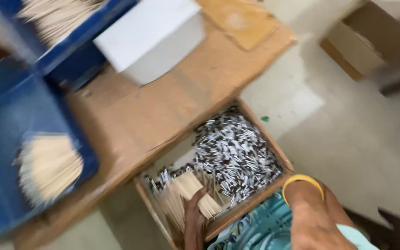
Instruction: The person gathers groups of wooden sticks from a container and a drawer, aligning them by hand before placing the bundles into a white box.
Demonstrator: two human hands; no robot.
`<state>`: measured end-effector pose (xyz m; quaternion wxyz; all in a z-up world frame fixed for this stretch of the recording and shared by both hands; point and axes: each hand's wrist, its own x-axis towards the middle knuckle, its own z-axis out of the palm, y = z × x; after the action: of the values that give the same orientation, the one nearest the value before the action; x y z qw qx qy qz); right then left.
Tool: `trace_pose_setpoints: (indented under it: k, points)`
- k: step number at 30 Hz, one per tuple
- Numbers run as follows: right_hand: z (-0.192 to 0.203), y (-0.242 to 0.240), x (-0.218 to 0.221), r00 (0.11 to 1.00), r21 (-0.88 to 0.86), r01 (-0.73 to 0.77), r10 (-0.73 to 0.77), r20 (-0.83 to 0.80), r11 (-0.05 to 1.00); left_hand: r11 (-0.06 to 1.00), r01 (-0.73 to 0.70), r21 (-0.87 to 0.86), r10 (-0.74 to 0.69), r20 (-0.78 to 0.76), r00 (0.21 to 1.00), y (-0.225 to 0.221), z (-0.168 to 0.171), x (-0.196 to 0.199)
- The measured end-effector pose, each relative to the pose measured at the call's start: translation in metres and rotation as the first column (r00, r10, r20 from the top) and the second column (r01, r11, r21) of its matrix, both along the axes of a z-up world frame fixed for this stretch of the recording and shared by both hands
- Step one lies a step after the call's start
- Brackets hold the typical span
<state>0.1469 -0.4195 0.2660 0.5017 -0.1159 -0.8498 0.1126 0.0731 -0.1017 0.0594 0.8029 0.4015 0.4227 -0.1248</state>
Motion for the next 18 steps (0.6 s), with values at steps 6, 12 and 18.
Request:
trace_pose_setpoints:
  k: [6, 12, 18]
  points:
    - [-0.054, 0.014, -0.01, 0.976, -0.447, 0.168, -0.085, 0.2, 0.879, 1.0, -0.022, -0.019, 0.026, 0.204, 0.979, 0.0, 0.025, 0.003]
    - [-0.012, 0.079, 0.014, 0.739, -0.719, 0.6, -0.588, 0.33, 0.351, 0.996, -0.051, -0.073, 0.064, 0.183, 0.981, 0.02, 0.008, 0.0]
    - [-0.105, 0.056, -0.017, 0.466, -0.541, 0.841, -0.542, 0.7, 0.024, 0.995, -0.066, -0.069, 0.08, 0.236, 0.968, 0.017, 0.023, 0.01]
